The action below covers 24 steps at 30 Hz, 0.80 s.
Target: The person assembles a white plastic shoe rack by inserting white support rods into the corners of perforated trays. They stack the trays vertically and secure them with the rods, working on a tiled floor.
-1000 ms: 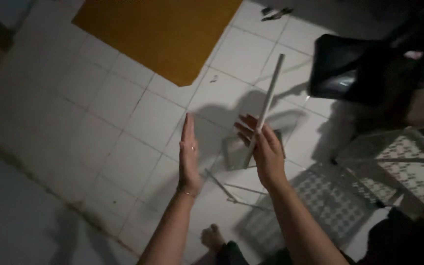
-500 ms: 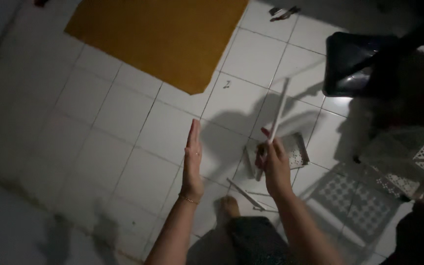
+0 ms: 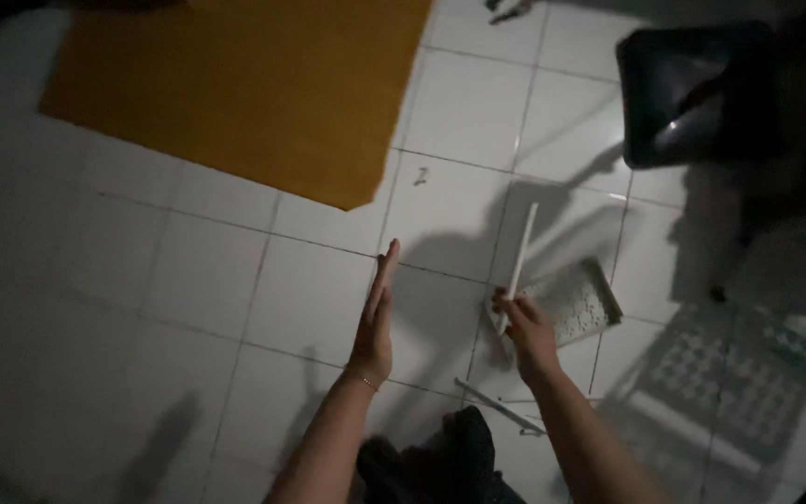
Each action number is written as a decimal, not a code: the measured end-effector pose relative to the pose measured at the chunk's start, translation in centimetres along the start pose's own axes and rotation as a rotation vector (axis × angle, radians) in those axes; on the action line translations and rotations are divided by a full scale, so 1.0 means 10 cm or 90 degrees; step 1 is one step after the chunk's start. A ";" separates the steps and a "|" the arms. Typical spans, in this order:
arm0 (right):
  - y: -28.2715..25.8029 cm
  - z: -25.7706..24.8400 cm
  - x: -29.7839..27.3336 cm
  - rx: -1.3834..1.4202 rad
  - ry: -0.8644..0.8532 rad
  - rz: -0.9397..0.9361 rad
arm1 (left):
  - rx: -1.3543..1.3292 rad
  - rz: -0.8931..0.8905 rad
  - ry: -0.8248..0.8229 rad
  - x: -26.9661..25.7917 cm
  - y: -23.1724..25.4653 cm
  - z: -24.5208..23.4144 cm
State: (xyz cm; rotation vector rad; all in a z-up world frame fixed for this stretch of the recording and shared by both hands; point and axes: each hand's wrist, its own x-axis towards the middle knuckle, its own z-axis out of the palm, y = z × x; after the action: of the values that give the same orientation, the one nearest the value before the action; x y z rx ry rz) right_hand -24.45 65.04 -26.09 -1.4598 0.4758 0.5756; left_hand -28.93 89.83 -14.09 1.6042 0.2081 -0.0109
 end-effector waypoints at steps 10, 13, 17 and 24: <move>2.50 -0.52 1.40 -0.373 0.083 0.134 | 0.033 -0.158 -0.108 0.54 -2.12 0.40; 2.90 -0.64 1.63 -0.513 0.059 0.124 | 0.049 -0.179 -0.140 0.60 -2.75 0.52; 3.19 -0.59 1.85 -0.632 0.016 0.178 | 0.107 -0.136 -0.210 0.71 -3.39 0.65; 3.56 -0.68 1.93 -0.580 0.051 0.127 | 0.114 -0.194 -0.227 0.84 -3.61 0.86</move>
State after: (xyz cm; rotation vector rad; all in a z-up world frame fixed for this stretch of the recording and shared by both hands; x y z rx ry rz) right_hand -31.43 60.48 -66.35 -2.3201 0.4413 0.9663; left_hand -24.69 83.39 -51.37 1.7040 0.1751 -0.5605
